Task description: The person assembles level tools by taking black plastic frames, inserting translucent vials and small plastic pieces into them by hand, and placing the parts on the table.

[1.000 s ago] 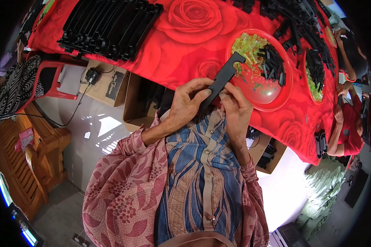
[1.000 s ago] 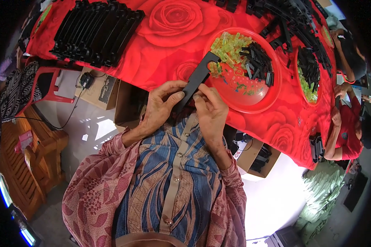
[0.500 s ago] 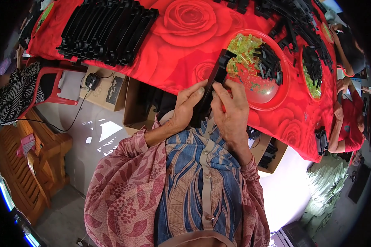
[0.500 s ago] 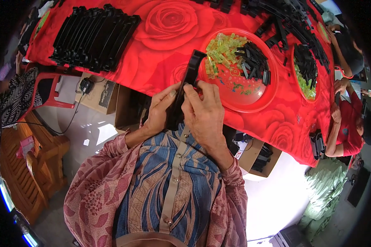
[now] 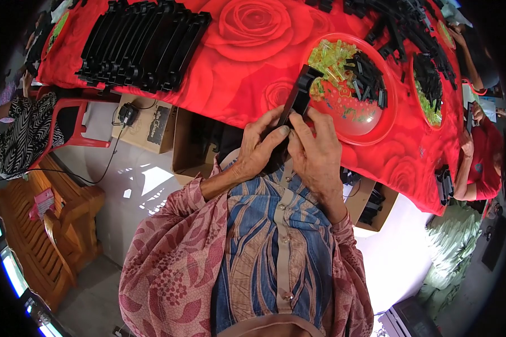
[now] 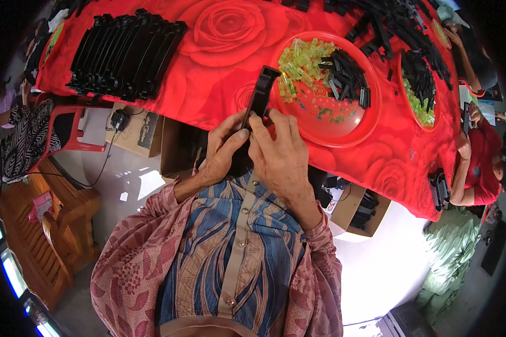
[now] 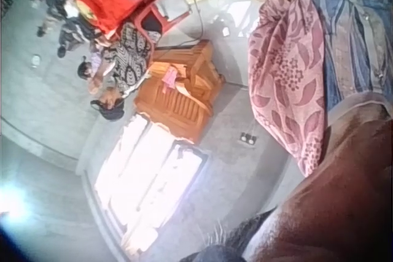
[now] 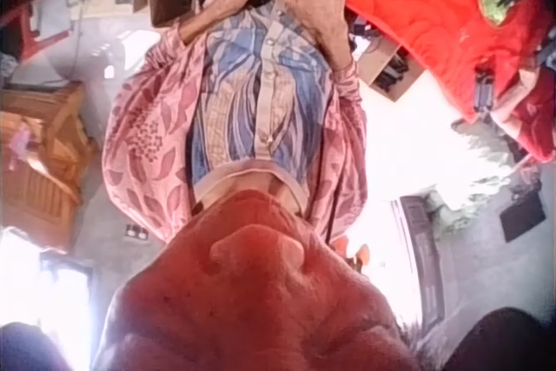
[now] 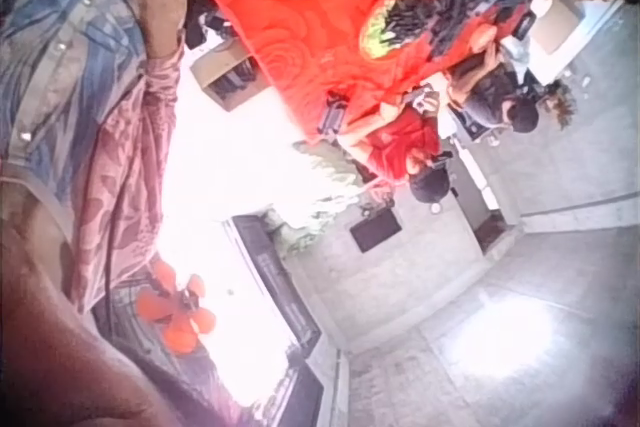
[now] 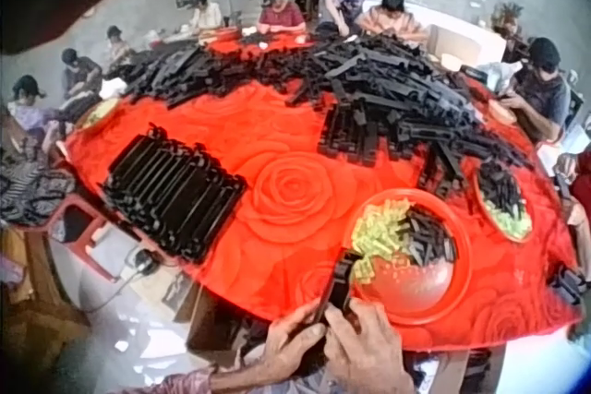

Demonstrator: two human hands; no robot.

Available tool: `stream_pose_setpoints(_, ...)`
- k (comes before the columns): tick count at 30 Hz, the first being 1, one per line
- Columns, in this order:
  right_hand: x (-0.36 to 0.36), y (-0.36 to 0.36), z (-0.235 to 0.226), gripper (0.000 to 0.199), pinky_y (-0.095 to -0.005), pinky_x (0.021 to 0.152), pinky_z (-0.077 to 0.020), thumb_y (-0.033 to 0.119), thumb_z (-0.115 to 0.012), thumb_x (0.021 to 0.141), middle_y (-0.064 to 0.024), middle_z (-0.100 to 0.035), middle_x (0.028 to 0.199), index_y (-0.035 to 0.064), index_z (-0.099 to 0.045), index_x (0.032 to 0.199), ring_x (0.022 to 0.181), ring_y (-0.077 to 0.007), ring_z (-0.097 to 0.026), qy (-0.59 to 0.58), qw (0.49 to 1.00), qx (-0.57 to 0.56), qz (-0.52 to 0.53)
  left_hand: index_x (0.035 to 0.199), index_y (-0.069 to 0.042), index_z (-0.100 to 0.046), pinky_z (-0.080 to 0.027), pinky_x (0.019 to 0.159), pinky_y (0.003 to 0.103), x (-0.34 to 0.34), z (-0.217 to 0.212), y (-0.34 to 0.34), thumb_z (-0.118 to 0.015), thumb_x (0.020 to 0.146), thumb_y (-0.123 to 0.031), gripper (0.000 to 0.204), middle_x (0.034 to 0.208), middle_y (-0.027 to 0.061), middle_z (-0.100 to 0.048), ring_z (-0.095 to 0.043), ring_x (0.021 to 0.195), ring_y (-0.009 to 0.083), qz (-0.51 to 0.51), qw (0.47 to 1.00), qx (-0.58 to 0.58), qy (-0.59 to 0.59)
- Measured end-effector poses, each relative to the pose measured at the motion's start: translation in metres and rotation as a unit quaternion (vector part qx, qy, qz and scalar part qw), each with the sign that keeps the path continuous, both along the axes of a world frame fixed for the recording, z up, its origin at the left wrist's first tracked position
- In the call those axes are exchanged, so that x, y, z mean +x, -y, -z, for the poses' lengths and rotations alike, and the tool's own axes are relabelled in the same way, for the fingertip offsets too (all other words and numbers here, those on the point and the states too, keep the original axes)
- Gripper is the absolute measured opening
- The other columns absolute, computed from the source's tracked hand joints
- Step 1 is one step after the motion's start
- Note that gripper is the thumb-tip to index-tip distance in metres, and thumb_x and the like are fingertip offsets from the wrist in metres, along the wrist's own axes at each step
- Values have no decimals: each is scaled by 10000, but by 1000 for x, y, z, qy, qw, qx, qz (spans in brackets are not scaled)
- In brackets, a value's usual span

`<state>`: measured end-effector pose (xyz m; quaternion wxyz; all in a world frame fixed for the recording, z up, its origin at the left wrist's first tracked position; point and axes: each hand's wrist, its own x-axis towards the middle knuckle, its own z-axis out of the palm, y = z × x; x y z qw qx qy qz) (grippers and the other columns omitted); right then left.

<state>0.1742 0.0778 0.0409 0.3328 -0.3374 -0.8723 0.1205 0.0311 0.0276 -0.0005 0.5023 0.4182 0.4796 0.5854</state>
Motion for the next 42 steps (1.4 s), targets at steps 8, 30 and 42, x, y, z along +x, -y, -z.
stream_pose_setpoints(8, 9, -13, -23, 514, -361, 840, -526, -34, -694, 780, -170, -613, 1123, -2, -542, 1270, 1020, -294, -624, -234, 954, -151, 114, 1347, 27, -391, -489, 770, 255, 1, -1, -1, -534, 935, -110, 457, 1034, 109, -651, -628, 821, 140, 82, 982, -55, 159)
stream_pose_setpoints(30, -2, -28, -20, 410, -171, 582, -371, 43, -709, 837, 5, -639, 922, 33, -593, 1230, 694, -25, -484, -235, 929, -278, 71, 1011, 55, -604, -472, 633, 262, 17, -28, 1, -504, 950, -171, 255, 754, 75, -668, -601, 689, 105, 11, 991, -136, -12)
stream_pose_setpoints(42, -3, -21, -17, 374, -269, 713, -508, 53, -709, 821, -80, -625, 887, -2, -596, 1173, 782, -134, -601, -221, 943, -235, 81, 1011, 32, -576, -451, 525, 254, 14, -25, -2, -474, 894, -139, 231, 715, 85, -649, -581, 574, 102, 43, 977, -177, 110)
